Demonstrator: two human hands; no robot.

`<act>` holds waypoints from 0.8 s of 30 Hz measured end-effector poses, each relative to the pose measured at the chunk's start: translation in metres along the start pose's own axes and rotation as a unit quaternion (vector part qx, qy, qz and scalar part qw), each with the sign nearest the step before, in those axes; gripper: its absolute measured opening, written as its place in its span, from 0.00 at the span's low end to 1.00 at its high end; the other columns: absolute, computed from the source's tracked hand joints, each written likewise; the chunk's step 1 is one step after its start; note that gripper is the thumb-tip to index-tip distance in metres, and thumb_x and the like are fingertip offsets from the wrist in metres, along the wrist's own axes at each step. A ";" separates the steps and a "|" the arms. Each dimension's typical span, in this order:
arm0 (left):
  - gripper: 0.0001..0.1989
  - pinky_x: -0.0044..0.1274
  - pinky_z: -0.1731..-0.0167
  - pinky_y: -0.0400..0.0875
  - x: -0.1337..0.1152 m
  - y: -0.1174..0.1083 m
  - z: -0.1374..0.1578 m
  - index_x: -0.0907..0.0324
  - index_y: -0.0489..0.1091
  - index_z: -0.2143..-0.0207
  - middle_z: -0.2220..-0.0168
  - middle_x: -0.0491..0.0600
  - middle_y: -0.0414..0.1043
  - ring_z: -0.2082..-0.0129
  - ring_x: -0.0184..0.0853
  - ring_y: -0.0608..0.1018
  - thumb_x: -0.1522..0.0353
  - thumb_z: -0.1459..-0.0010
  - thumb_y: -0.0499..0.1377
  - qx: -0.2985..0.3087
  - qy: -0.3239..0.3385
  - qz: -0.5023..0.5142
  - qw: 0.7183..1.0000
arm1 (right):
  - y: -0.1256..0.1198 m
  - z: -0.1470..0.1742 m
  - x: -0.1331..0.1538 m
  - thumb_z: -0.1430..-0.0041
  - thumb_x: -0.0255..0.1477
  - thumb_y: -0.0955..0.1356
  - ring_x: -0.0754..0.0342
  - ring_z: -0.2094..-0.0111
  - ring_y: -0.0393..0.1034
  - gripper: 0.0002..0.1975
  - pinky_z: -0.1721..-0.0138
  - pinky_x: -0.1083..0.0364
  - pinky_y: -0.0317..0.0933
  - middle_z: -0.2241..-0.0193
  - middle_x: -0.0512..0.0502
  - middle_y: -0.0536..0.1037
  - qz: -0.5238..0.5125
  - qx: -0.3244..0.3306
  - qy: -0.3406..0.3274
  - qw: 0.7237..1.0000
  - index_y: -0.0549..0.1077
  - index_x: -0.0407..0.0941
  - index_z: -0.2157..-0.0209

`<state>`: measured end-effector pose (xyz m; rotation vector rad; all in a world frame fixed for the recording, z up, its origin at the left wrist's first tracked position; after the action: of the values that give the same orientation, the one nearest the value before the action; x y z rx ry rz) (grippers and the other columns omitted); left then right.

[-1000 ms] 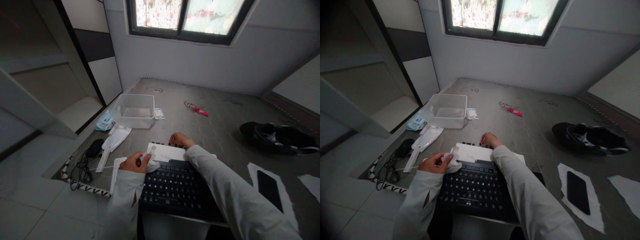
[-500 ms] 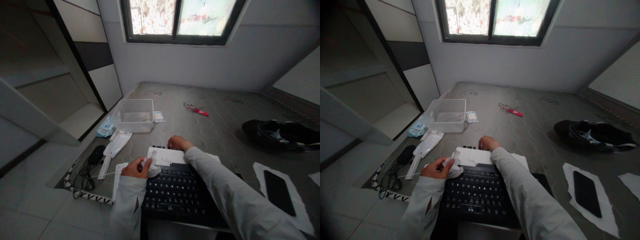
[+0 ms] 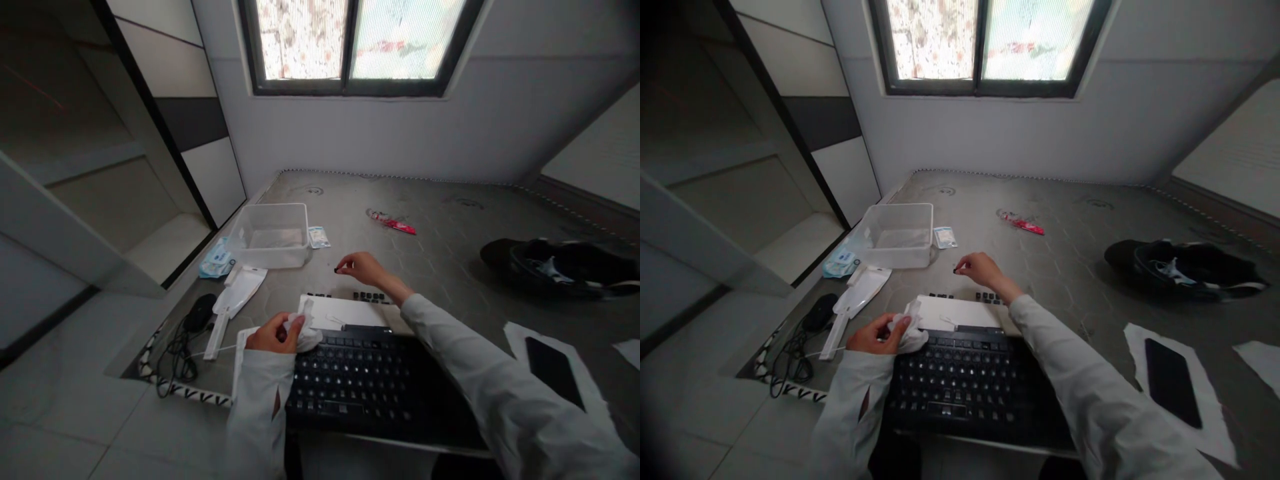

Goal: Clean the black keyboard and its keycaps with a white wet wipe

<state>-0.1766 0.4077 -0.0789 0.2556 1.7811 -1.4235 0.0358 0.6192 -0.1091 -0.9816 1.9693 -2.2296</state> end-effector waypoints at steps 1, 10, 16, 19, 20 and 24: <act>0.17 0.25 0.74 0.60 -0.001 -0.001 0.001 0.55 0.80 0.70 0.83 0.42 0.64 0.78 0.35 0.72 0.54 0.45 0.58 -0.005 0.000 0.001 1.000 | -0.012 0.010 0.007 0.39 0.34 0.72 0.53 0.64 0.74 0.09 0.59 0.56 0.62 0.66 0.47 0.82 -0.022 -0.025 -0.005 0.999 0.82 0.47 0.59; 0.22 0.25 0.74 0.69 -0.003 0.007 0.008 0.56 0.79 0.59 0.79 0.45 0.78 0.76 0.39 0.82 0.51 0.44 0.57 -0.031 -0.022 0.143 0.989 | -0.053 0.132 0.035 0.41 0.45 0.69 0.56 0.74 0.66 0.20 0.72 0.58 0.55 0.75 0.50 0.77 -0.299 -0.113 0.020 0.947 0.82 0.44 0.58; 0.21 0.21 0.83 0.66 -0.025 0.020 0.018 0.59 0.79 0.63 0.66 0.50 0.79 0.78 0.33 0.79 0.52 0.45 0.61 -0.069 0.056 0.243 0.966 | -0.027 0.179 0.023 0.45 0.45 0.71 0.56 0.74 0.63 0.18 0.72 0.57 0.55 0.77 0.51 0.73 -0.432 -0.135 0.086 0.887 0.82 0.45 0.63; 0.19 0.20 0.87 0.62 -0.035 0.025 0.024 0.60 0.80 0.63 0.57 0.51 0.74 0.80 0.28 0.77 0.53 0.46 0.62 -0.087 0.087 0.279 0.953 | -0.020 0.186 0.025 0.45 0.43 0.71 0.56 0.75 0.61 0.16 0.73 0.57 0.53 0.79 0.52 0.70 -0.451 -0.117 0.076 0.882 0.82 0.46 0.64; 0.19 0.20 0.88 0.62 -0.038 0.027 0.026 0.59 0.80 0.62 0.56 0.50 0.74 0.80 0.27 0.76 0.54 0.45 0.62 -0.090 0.094 0.276 0.952 | -0.020 0.187 0.025 0.45 0.43 0.71 0.56 0.75 0.60 0.16 0.73 0.57 0.52 0.79 0.52 0.70 -0.459 -0.112 0.074 0.878 0.82 0.46 0.64; 0.18 0.21 0.84 0.66 -0.055 0.032 0.031 0.56 0.81 0.58 0.56 0.48 0.75 0.81 0.25 0.73 0.54 0.43 0.61 -0.079 0.130 0.237 0.960 | -0.025 0.189 0.024 0.45 0.41 0.71 0.57 0.76 0.59 0.14 0.74 0.58 0.51 0.79 0.53 0.69 -0.482 -0.121 0.075 0.864 0.82 0.46 0.64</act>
<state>-0.1075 0.4091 -0.0648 0.7594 1.8674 -0.9334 0.1115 0.4466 -0.0739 -2.3144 2.1230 -2.5057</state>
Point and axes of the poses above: each hand's wrist, its own z-axis away from the middle knuckle, its own y-axis out of the palm, x = y × z, the point moved 8 cm from there along -z, towards the middle knuckle
